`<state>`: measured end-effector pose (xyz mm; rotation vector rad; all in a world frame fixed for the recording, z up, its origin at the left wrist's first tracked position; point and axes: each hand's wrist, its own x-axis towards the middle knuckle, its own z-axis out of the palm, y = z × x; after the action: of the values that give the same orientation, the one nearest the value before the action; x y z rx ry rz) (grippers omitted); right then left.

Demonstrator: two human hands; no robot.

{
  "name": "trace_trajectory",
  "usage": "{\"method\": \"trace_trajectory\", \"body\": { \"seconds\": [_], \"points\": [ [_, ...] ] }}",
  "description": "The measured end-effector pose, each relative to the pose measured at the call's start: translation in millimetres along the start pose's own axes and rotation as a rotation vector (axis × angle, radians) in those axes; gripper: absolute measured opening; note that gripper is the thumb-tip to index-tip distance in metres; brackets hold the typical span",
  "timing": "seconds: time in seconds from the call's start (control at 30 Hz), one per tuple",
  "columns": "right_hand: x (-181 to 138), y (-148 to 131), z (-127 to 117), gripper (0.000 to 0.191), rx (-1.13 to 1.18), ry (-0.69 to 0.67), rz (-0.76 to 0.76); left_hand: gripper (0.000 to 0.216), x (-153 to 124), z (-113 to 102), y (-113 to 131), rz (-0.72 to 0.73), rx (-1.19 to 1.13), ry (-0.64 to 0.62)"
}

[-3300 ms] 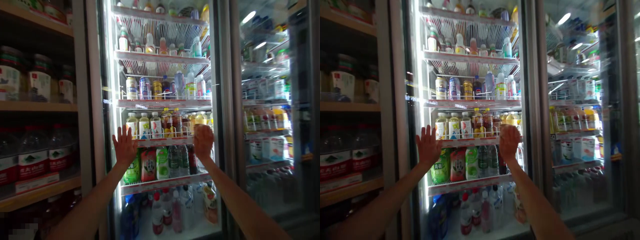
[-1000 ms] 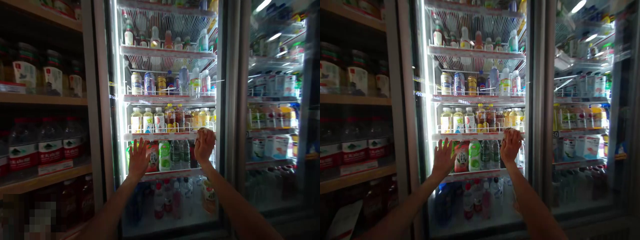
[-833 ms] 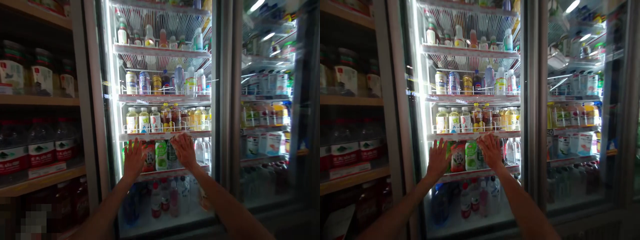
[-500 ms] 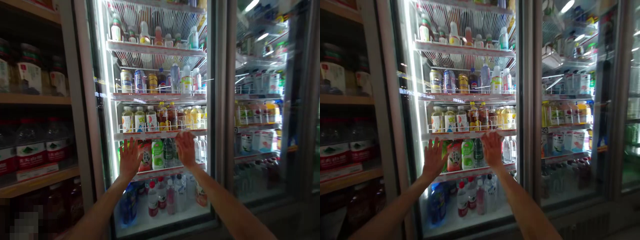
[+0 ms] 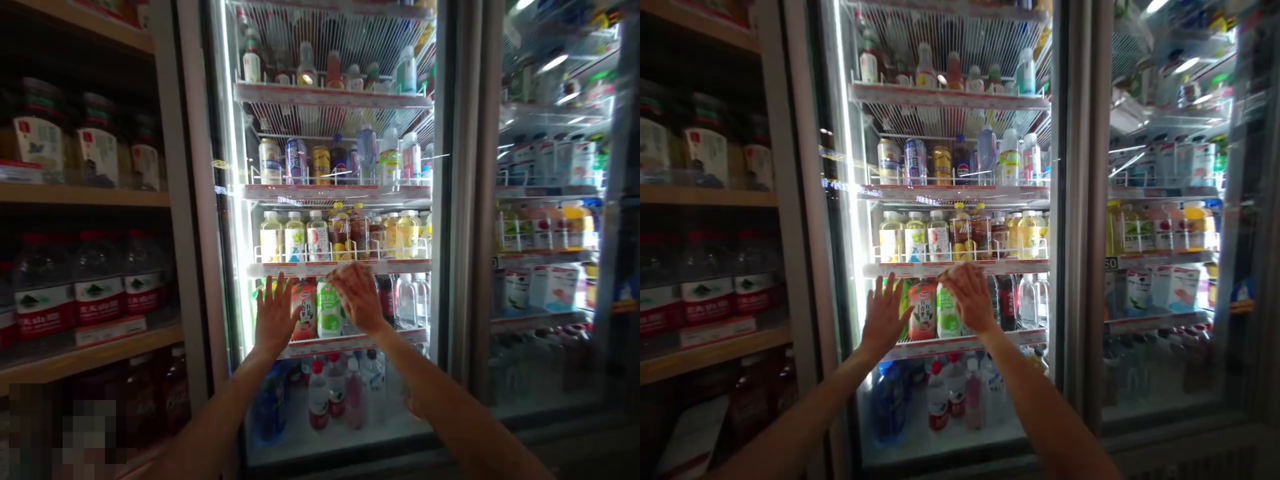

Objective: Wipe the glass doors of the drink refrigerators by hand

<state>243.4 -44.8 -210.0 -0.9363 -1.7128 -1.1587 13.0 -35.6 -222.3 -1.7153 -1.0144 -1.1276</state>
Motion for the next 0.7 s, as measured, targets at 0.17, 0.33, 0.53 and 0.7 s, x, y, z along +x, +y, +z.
{"method": "trace_trajectory", "body": {
  "seconds": [0.17, 0.33, 0.53, 0.7],
  "points": [
    [13, 1, 1, 0.056, -0.027, 0.186, 0.192, 0.068, -1, 0, -1, 0.004, -0.009, 0.01],
    [21, -1, 0, 0.052, -0.026, 0.062, -0.043, 0.062, -2, -3, -3, 0.019, -0.031, -0.003],
    [30, -13, 6, 0.057, -0.005, 0.082, -0.017, 0.061, -2, -7, -6, 0.022, -0.029, -0.038],
    [39, -13, 11, 0.052, 0.0, 0.173, 0.136, 0.06, -6, -16, -17, 0.079, -0.043, -0.077]
  ]
}}
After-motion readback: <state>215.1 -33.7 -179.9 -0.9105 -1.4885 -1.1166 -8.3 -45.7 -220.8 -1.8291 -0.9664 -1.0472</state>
